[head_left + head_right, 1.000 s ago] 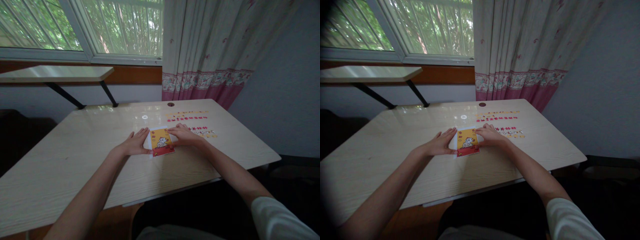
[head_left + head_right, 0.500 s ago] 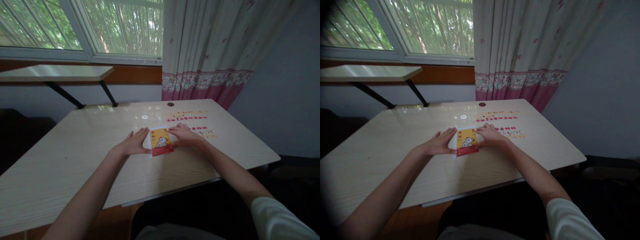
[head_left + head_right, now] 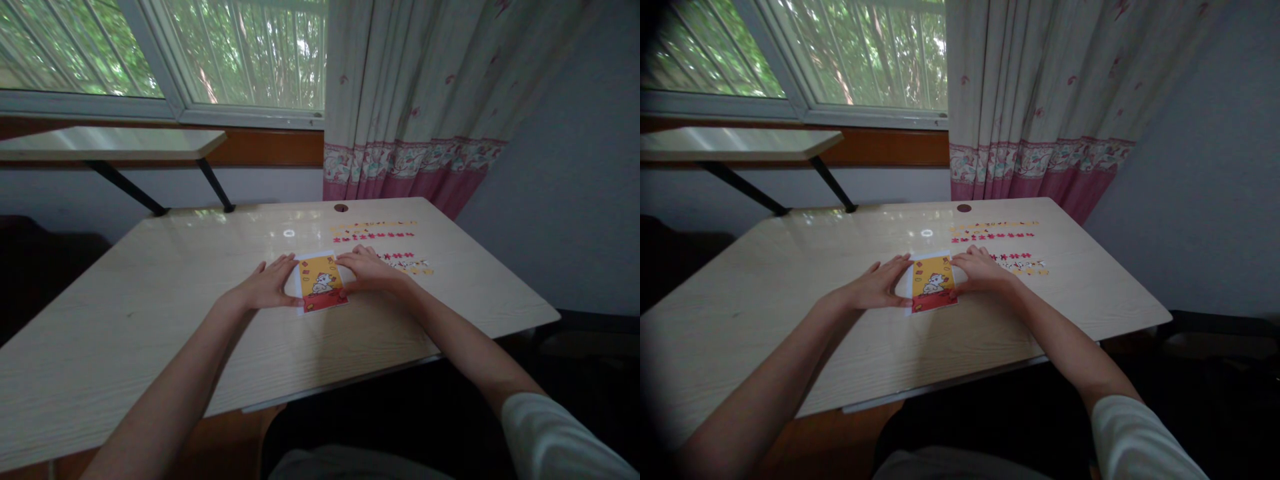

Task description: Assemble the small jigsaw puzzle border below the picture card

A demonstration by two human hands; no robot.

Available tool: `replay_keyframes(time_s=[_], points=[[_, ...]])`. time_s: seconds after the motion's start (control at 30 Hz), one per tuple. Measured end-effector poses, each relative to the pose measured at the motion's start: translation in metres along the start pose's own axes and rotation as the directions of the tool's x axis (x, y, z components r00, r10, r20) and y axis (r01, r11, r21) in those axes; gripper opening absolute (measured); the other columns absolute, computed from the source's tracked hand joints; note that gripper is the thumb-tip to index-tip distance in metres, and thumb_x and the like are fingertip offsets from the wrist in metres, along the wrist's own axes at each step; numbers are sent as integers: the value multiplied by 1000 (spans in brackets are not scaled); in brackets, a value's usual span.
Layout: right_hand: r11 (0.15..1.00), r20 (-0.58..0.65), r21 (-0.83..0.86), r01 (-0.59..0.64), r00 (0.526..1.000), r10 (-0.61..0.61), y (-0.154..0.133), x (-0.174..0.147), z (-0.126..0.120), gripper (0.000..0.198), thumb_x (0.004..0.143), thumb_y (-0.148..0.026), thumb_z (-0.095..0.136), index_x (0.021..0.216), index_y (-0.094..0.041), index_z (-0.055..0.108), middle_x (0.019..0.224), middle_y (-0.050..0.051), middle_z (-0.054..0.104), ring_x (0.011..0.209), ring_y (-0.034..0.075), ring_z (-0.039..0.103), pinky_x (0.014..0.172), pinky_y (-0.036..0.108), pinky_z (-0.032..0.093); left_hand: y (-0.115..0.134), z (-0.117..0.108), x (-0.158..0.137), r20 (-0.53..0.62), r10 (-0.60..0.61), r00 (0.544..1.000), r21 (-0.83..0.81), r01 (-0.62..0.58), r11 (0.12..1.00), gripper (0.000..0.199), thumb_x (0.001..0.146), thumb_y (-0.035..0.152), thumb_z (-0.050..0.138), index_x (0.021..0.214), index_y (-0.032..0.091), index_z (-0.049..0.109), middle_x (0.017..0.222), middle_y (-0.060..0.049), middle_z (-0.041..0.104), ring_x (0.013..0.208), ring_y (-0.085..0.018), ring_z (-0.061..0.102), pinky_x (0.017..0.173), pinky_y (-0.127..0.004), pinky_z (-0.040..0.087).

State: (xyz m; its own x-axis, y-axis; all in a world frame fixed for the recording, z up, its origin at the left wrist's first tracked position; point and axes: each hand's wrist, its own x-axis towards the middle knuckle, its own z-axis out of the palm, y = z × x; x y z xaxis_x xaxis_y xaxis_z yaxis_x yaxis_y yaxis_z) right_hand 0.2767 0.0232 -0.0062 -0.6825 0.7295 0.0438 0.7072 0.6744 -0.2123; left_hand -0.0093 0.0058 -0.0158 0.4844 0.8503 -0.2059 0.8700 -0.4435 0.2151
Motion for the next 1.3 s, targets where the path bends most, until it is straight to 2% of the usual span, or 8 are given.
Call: replay_keyframes(time_s=[0.17,0.27,0.43,0.6,0.9,1.3], points=[[1000,-8,-4,22,1000,-22,-2,-1,-3,67,71,-62,65,125,-23,58,127,8,59,107,30,44,89,41,31,1,0,-1,-30,15,999,17,-15,1000,98,67,77,52,143,19,30,153,-21,16,139,-41,18,104,-64,22],[999,-18,-11,42,999,-42,-2,-1,-3,63,73,-63,62,121,-23,60,125,8,60,107,30,45,89,41,31,2,-1,-2,-54,16,998,47,-14,999,98,66,77,53,141,17,35,152,-22,21,138,-40,23,104,-59,27],[999,-30,-30,35,999,-36,-2,0,-1,64,73,-64,62,121,-23,61,124,9,60,106,29,45,88,41,31,4,-3,-1,-110,91,990,112,-79,991,93,67,76,53,135,13,43,146,-23,35,132,-37,35,103,-50,33],[999,-25,-35,33,999,-33,-2,0,0,65,73,-64,61,123,-23,60,127,9,59,108,30,45,89,42,31,4,-3,-1,-137,94,986,119,-78,990,90,67,75,53,134,16,44,144,-21,38,131,-38,37,102,-50,34],[998,-9,-67,17,1000,-18,-4,2,4,69,77,-65,56,130,-22,55,131,9,56,110,31,44,89,42,32,0,-3,0,-146,127,981,105,-112,988,85,70,72,54,132,15,45,140,-20,43,130,-36,38,104,-49,35],[998,2,-64,5,1000,-5,-4,2,3,70,76,-64,58,133,-25,52,134,10,53,114,31,44,92,43,33,3,-6,-2,-157,162,974,78,-151,985,93,61,77,58,128,13,49,134,-19,49,123,-36,44,101,-46,37]])
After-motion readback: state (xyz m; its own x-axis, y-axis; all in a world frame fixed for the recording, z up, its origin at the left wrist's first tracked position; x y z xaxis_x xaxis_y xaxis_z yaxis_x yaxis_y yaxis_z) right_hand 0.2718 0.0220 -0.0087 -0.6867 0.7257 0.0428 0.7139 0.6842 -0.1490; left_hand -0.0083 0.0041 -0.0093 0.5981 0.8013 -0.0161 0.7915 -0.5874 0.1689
